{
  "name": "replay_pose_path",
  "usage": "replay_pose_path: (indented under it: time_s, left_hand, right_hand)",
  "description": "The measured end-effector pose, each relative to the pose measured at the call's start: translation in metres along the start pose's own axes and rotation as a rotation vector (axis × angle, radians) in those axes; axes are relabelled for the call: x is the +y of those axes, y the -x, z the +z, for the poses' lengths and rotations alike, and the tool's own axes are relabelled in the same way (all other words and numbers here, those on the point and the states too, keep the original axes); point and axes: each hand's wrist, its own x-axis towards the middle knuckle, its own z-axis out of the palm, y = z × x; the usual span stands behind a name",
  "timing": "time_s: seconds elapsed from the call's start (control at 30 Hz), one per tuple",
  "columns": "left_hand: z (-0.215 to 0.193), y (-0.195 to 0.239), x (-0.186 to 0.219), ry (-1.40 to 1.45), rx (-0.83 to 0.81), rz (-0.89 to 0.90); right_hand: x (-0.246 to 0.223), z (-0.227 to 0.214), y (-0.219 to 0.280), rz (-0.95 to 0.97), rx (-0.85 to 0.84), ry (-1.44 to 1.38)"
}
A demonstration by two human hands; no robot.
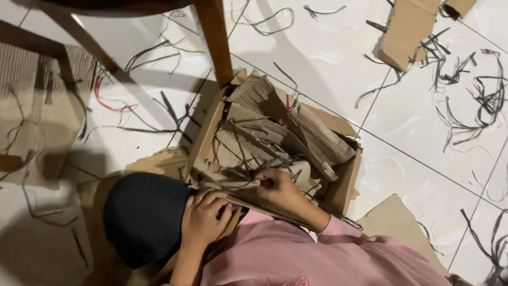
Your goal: Wrapping wooden chair legs with corrugated cardboard and securing them with plastic ties for protection.
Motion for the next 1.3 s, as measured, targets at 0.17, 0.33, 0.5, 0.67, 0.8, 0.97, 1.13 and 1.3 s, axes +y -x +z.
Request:
replay_pose_path:
  time_s: [0.17, 0.33, 0.5, 0.67, 0.8, 0.97, 1.13, 1.3]
  left_hand:
    - [-0.007, 0.015, -0.001, 0.105, 0.126, 0.095]
    - [-0.009, 0.019, -0.005, 0.169, 0.132, 0.118]
    - [-0.004, 0.024, -0.009, 0.207, 0.155, 0.102]
    - [-0.004, 0.033, -0.011, 0.128, 0.035, 0.029]
    - [0.020, 0.068, -0.031, 0.096, -0.008, -0.138]
    - [-0.023, 0.096, -0.040, 0.476, 0.406, -0.182]
    - [-0.078, 0.162, -0.052, 0.487, 0.541, -0.531]
    - [-0.106, 0.235, -0.067, 0.589, 0.769, -0.591]
  right_hand:
    - [-0.019, 0.032, 0.009, -0.209, 0.023, 0.087]
    - [-0.038, 0.040, 0.018, -0.141, -0.129, -0.007]
    - [-0.017, 0.046, 0.014, -0.156, -0.059, -0.187]
    - [-0.038, 0.054, 0.024, -0.067, 0.017, -0.445]
    - [-0.069, 0.065, 0.028, -0.159, -0.085, -0.482]
    - [-0.131, 0.110, 0.021, -0.860, -0.277, -0.073]
    - [-0.175, 0.187, 0.013, -1.079, -0.567, -0.061]
    - [-0.173, 0.265, -0.004, -1.206, -0.739, -0.018]
